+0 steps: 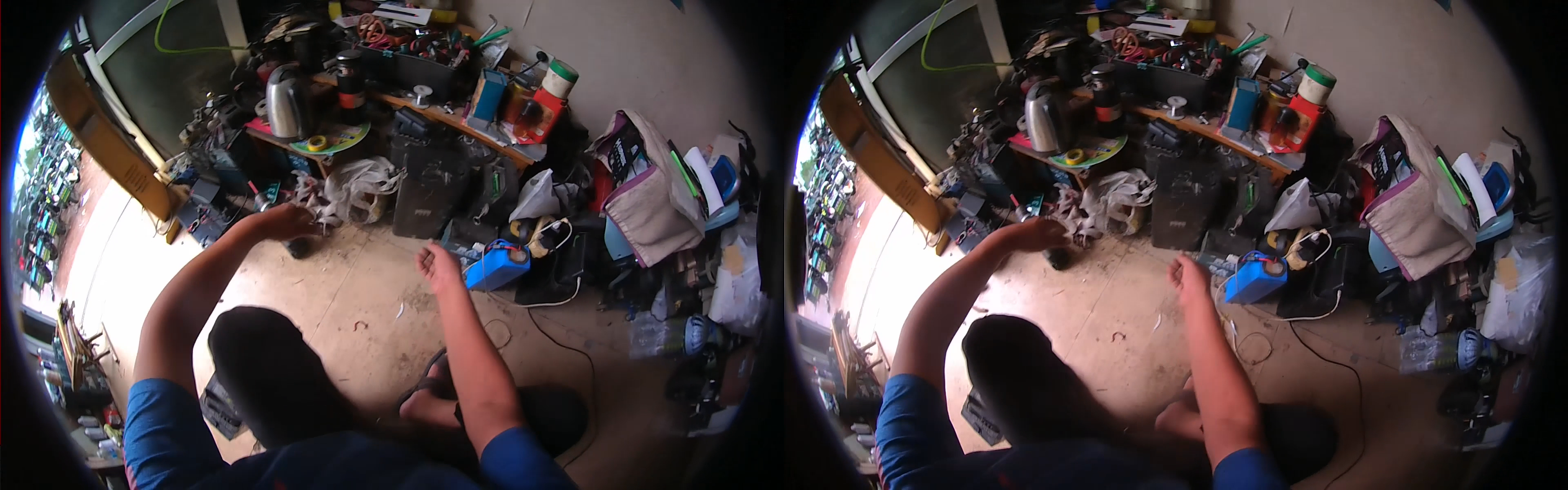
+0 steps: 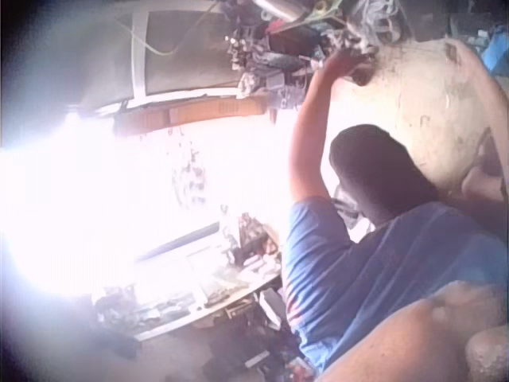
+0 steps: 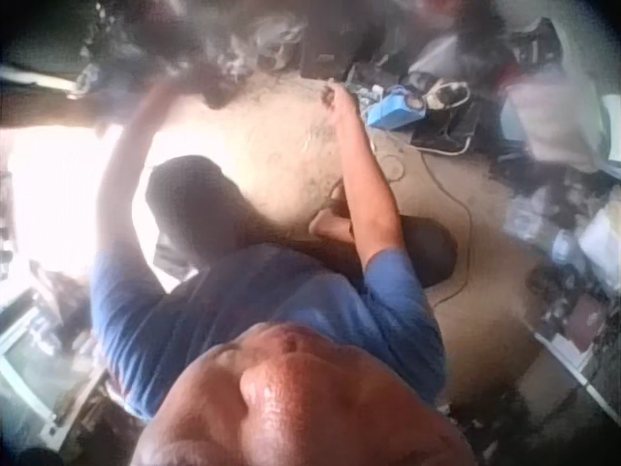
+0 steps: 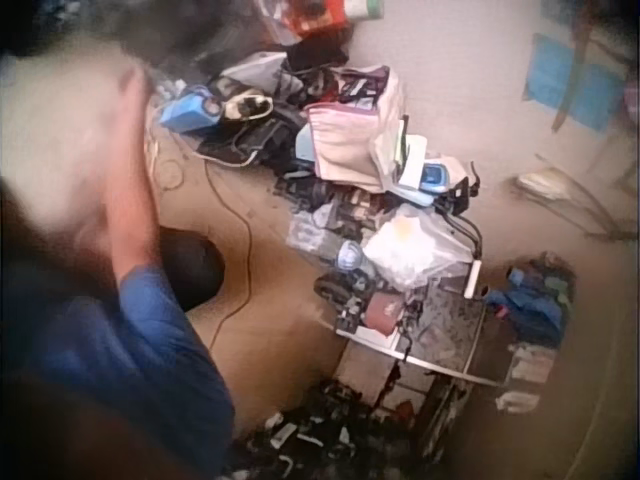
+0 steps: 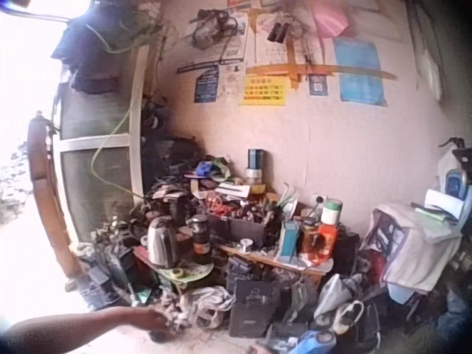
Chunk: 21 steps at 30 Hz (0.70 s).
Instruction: The person uses a power drill to unscrew and open a black plastic casing, then handles a battery unit and power adapter from a cluttered workspace.
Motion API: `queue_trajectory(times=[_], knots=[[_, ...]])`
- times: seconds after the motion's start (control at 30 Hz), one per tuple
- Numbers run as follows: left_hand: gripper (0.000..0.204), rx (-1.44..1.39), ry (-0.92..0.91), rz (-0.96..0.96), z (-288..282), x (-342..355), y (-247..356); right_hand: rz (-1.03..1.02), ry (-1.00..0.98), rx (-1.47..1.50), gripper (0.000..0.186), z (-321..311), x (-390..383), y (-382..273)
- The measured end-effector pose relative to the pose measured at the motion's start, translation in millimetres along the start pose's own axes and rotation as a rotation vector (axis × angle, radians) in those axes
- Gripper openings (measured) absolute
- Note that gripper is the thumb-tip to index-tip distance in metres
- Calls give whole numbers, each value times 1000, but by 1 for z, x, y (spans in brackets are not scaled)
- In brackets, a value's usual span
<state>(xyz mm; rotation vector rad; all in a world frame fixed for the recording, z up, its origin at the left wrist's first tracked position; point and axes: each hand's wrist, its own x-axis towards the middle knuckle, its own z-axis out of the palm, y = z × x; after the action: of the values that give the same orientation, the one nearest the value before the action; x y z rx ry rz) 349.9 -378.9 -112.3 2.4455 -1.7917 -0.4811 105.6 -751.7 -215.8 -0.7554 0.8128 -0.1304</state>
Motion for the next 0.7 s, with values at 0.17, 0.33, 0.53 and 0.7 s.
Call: queue_trajectory(times=[0.17,0.33,0.53,0.7], knots=[[80,-480,316,-758,176,-291,49,34,-129,-247,19,22,-29,-15],[113,-303,135,-1514,288,-433,222,34,-300,-965,27,39,-73,-65],[108,-281,414,-1459,301,-456,295,-380,-622,-1945,37,95,-133,-156],[90,-464,407,-1474,289,-448,254,-824,-422,-1953,36,98,-192,-202]])
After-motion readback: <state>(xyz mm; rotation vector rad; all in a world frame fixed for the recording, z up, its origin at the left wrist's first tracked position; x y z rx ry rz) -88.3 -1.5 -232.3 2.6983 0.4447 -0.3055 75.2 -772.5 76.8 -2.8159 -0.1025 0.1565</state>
